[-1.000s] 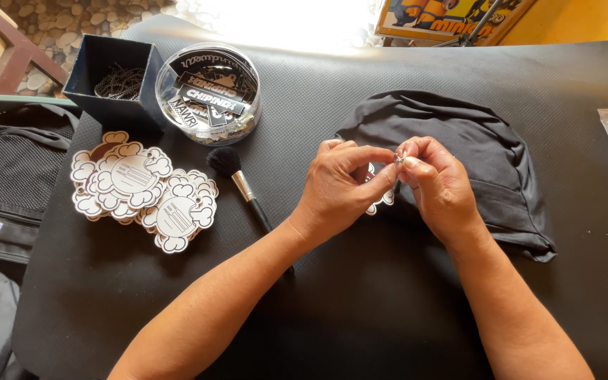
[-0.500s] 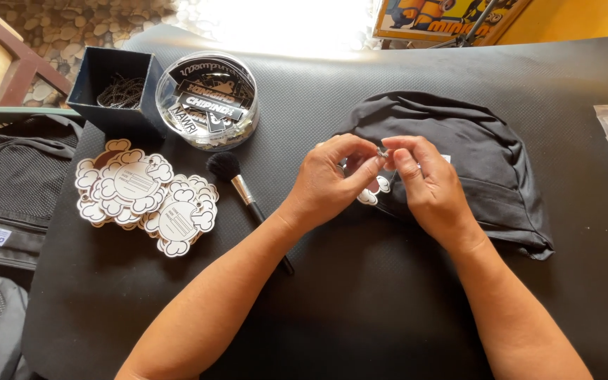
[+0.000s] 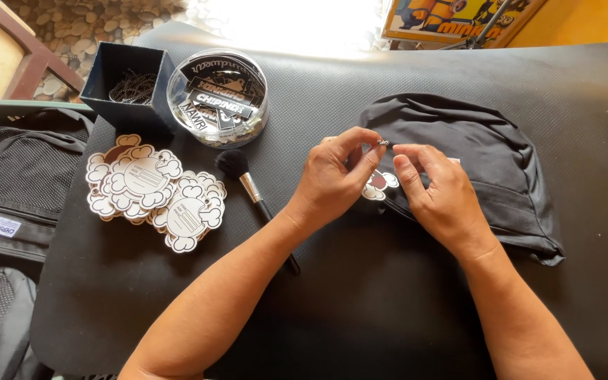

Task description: Attaching a decorative tag to a waist bag with a safety pin, cleaning it with a brush, and placing it into a plastic sleeve.

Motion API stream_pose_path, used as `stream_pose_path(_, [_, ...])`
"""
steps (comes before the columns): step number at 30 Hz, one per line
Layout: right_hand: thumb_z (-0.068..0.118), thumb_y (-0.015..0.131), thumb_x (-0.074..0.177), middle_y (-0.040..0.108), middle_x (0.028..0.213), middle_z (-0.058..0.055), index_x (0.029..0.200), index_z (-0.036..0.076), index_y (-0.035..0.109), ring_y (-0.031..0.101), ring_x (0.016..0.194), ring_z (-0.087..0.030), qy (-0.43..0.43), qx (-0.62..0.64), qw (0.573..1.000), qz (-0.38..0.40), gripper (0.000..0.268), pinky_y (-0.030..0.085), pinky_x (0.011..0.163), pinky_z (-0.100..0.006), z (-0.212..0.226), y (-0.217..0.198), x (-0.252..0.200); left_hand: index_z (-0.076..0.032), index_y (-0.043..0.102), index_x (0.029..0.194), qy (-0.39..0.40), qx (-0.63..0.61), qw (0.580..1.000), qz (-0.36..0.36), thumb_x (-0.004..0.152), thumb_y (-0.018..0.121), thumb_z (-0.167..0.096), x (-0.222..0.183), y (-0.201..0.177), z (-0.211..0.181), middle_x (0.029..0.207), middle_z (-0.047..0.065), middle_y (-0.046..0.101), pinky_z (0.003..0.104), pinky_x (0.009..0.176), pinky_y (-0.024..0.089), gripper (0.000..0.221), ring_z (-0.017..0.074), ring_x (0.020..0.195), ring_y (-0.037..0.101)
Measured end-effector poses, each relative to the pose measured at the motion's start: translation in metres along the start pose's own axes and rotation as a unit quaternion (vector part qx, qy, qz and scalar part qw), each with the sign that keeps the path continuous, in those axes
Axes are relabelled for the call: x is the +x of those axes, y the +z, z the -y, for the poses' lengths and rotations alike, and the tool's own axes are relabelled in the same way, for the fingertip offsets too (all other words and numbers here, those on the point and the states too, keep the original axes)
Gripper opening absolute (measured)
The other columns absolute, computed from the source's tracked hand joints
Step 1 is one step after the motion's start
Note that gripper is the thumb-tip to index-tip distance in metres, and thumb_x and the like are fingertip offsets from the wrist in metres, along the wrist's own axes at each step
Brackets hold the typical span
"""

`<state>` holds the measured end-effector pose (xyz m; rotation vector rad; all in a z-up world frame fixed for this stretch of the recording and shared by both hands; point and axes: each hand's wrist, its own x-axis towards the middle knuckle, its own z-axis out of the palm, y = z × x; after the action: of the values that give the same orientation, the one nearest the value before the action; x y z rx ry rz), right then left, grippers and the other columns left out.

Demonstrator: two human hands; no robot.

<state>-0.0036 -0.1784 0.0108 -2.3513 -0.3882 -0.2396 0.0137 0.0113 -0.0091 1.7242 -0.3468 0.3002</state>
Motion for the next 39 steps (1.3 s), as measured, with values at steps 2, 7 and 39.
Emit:
stream_pose_path(2, [0.035, 0.058, 0.108, 0.072, 0.090, -0.007, 0.125, 0.019, 0.071, 0.071, 0.087, -0.028, 0.037, 0.017, 0.999, 0.019, 0.027, 0.052, 0.085, -0.043, 0.008, 0.000, -0.004, -0.024, 0.074, 0.101, 0.022, 0.009, 1.000, 0.001, 0.096, 0.071, -0.026, 0.000, -0.001, -0.006, 0.058, -0.003, 0.054, 0.029, 0.084, 0.051, 0.006, 0.0145, 0.069, 0.057])
stream_pose_path(7, [0.026, 0.072, 0.095, 0.074, 0.084, 0.001, 0.122, 0.022, 0.070, 0.070, 0.078, -0.013, 0.097, 0.095, 0.990, 0.049, 0.028, 0.052, 0.081, -0.034, -0.015, 0.008, -0.001, -0.023, 0.074, 0.097, 0.103, 0.031, 0.994, 0.015, 0.094, 0.073, -0.027, 0.002, 0.000, -0.007, 0.068, -0.008, 0.062, 0.027, 0.086, 0.048, 0.006, 0.0115, 0.073, 0.062])
stream_pose_path(39, [0.015, 0.075, 0.090, 0.058, 0.090, 0.000, 0.107, 0.018, 0.076, 0.065, 0.079, -0.017, -0.102, -0.014, 0.995, 0.010, 0.017, 0.044, 0.085, -0.035, -0.009, 0.013, -0.005, -0.011, 0.072, 0.095, 0.002, 0.208, 0.936, 0.284, 0.088, 0.072, -0.030, 0.019, -0.042, -0.016, 0.081, 0.008, 0.060, 0.046, 0.071, 0.056, 0.020, 0.0310, 0.079, 0.066])
